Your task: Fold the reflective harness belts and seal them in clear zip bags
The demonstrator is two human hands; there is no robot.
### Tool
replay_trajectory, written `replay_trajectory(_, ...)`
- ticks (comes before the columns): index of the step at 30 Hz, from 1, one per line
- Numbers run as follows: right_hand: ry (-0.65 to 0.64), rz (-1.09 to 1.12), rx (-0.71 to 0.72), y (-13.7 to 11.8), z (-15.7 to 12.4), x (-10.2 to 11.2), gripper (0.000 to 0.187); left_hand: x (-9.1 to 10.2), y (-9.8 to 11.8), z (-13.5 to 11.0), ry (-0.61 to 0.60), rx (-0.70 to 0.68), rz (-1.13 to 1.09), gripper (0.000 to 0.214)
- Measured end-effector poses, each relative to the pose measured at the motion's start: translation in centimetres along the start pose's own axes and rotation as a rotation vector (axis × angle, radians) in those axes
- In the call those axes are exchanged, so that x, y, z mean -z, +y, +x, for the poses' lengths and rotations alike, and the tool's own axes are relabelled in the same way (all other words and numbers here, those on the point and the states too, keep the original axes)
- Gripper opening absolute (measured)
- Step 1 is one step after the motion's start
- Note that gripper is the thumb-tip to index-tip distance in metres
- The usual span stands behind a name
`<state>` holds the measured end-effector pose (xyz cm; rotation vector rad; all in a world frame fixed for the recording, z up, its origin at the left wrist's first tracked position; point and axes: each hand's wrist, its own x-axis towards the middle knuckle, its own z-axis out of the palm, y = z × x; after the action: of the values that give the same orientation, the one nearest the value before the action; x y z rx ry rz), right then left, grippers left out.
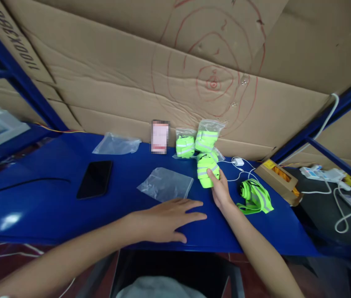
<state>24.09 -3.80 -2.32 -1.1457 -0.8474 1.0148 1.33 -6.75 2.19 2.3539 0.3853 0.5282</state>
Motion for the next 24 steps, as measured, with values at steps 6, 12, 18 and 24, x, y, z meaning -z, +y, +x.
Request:
replay_trajectory(6, 0.020, 0.016, -0.020, 0.0, 0.1, 0.1, 0.065, 1.9, -6.3, 2.0, 0.050, 0.075, -0.028, 0.096)
replay_trajectory(12, -0.017, -0.004, -0.079, -0.9, 0.0, 0.0, 0.063, 1.6, -9.0, 1.4, 0.126, 0.172, 0.020, 0.107)
replay_trajectory(18, -0.202, -0.108, -0.149, -1.8, 0.0, 0.4, 0.059, 2.2, -8.6, 1.5, 0.370, 0.169, 0.025, 0.104)
replay_trajectory(24, -0.554, -0.511, -0.047, -2.8, -0.2, 1.0, 0.055, 1.9, -8.5, 1.3, 0.236, 0.137, 0.393, 0.107)
